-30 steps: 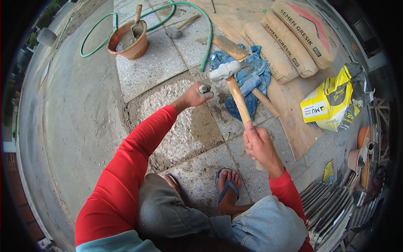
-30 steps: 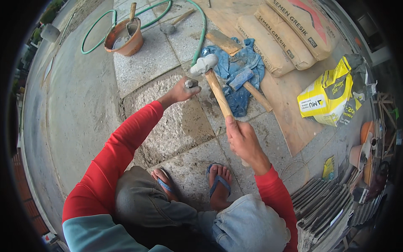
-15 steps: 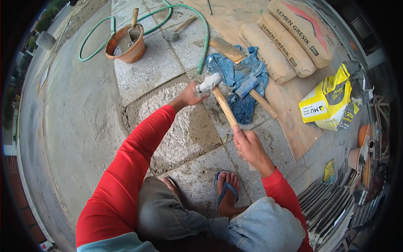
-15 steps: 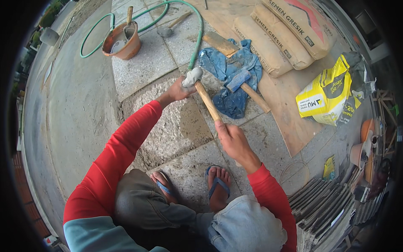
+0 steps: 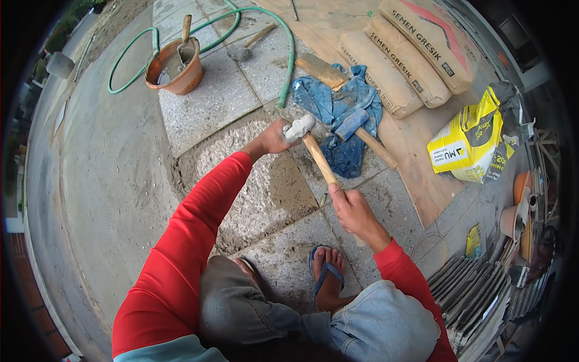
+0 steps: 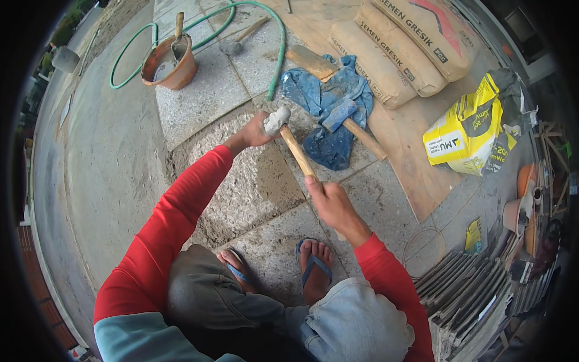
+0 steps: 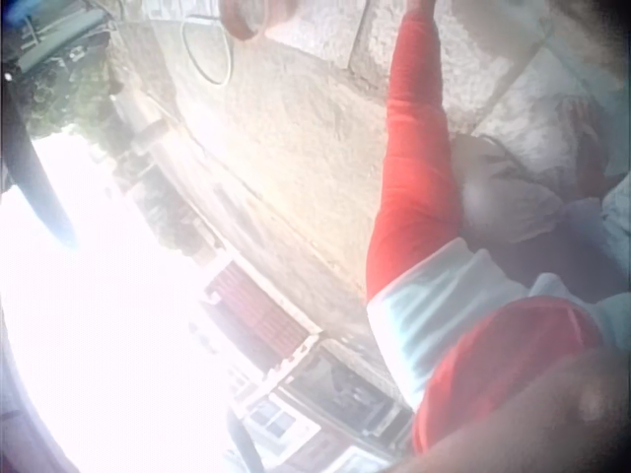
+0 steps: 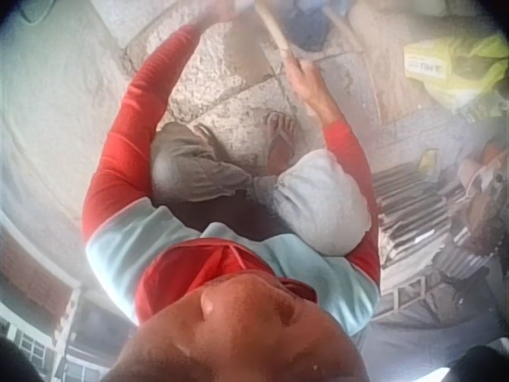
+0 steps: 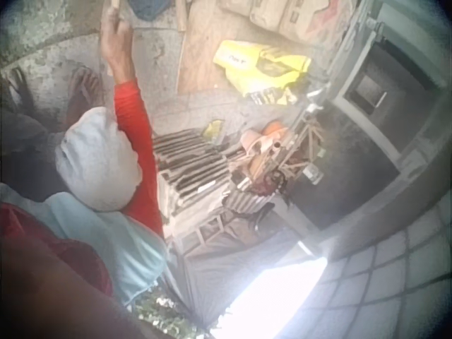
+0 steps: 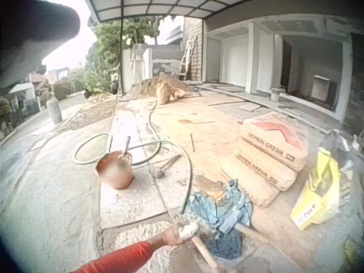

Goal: The person hits a stone pavement tile with a hammer while holding a small tool against the joint to level or seat the tile.

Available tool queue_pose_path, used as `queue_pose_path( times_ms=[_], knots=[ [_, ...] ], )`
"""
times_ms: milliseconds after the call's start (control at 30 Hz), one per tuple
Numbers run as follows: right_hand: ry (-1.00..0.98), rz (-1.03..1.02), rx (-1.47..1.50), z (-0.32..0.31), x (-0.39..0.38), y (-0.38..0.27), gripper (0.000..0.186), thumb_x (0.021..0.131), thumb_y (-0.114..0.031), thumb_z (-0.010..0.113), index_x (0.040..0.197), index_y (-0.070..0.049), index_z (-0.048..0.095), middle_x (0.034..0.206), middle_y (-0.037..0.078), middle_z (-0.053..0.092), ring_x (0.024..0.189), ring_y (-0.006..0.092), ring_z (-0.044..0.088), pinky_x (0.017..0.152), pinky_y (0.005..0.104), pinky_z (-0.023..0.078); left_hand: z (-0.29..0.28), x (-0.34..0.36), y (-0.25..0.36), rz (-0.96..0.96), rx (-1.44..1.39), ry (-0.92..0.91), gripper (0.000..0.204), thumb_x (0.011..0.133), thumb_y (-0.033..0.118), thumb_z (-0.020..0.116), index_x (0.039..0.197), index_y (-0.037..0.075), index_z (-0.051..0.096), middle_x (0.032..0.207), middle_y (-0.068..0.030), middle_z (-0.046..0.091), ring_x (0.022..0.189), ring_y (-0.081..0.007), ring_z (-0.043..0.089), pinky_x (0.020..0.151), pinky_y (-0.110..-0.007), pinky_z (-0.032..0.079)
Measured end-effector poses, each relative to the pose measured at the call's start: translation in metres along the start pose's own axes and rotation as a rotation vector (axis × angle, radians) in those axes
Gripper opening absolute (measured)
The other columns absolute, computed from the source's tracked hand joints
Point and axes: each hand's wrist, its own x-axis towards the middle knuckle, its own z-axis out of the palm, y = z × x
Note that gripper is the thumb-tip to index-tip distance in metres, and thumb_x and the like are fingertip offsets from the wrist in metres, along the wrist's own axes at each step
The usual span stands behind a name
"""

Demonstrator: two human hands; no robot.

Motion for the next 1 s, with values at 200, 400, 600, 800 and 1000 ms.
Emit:
queue_pose_path(
  times_ms=[200,400,600,800,1000],
  knots=[
    [0.043,-0.487,0.489,-0.062,-0.059,-0.084,0.063,0.104,-0.066,0.045,0.076,-0.008,0.046,0.058,-0.003,0.039,0.046,0.0068,0.037,0.042,0.0232,0.029,-0.011,-0.004,-0.010,-0.278,-0.012,-0.122,0.025,0.080,0.024,0.074,0.082,0.001,0.064,0.069,-0.0101,0.059,0.068,-0.0203,0.057,0.067,-0.037,0.048],
    [0.108,-0.973,0.535,-0.030,-0.012,-0.076,0.061,0.103,-0.062,0.050,0.078,-0.006,0.049,0.058,0.000,0.043,0.051,0.0090,0.044,0.045,0.0282,0.033,-0.012,0.002,-0.015,-0.365,0.079,-0.067,0.025,0.085,0.026,0.076,0.086,0.002,0.070,0.076,-0.0085,0.065,0.073,-0.0181,0.063,0.071,-0.035,0.052],
    [-0.054,-0.094,0.211,-0.018,-0.009,-0.039,0.062,0.107,-0.059,0.043,0.073,-0.007,0.050,0.056,-0.004,0.041,0.045,0.0070,0.041,0.041,0.0276,0.033,-0.017,-0.001,0.000,-0.150,-0.032,0.005,0.025,0.083,0.022,0.071,0.074,0.003,0.060,0.063,-0.0046,0.052,0.061,-0.0158,0.050,0.060,-0.036,0.044],
    [0.075,-0.627,0.568,-0.075,-0.058,-0.119,0.069,0.102,-0.072,0.039,0.080,-0.007,0.046,0.057,-0.001,0.038,0.046,0.0070,0.038,0.042,0.0251,0.031,-0.006,-0.005,-0.017,-0.220,-0.101,-0.095,0.018,0.081,0.018,0.070,0.078,0.005,0.059,0.067,-0.0035,0.055,0.066,-0.0163,0.052,0.065,-0.036,0.046],
    [0.211,-0.533,-0.134,-0.013,0.003,-0.043,0.056,0.105,-0.058,0.049,0.077,-0.010,0.045,0.057,-0.003,0.036,0.053,0.0112,0.045,0.045,0.0321,0.033,-0.001,-0.006,-0.016,-0.157,-0.010,-0.027,0.029,0.084,0.028,0.074,0.088,0.002,0.063,0.082,-0.0106,0.063,0.074,-0.0203,0.059,0.071,-0.036,0.049]
  ],
)
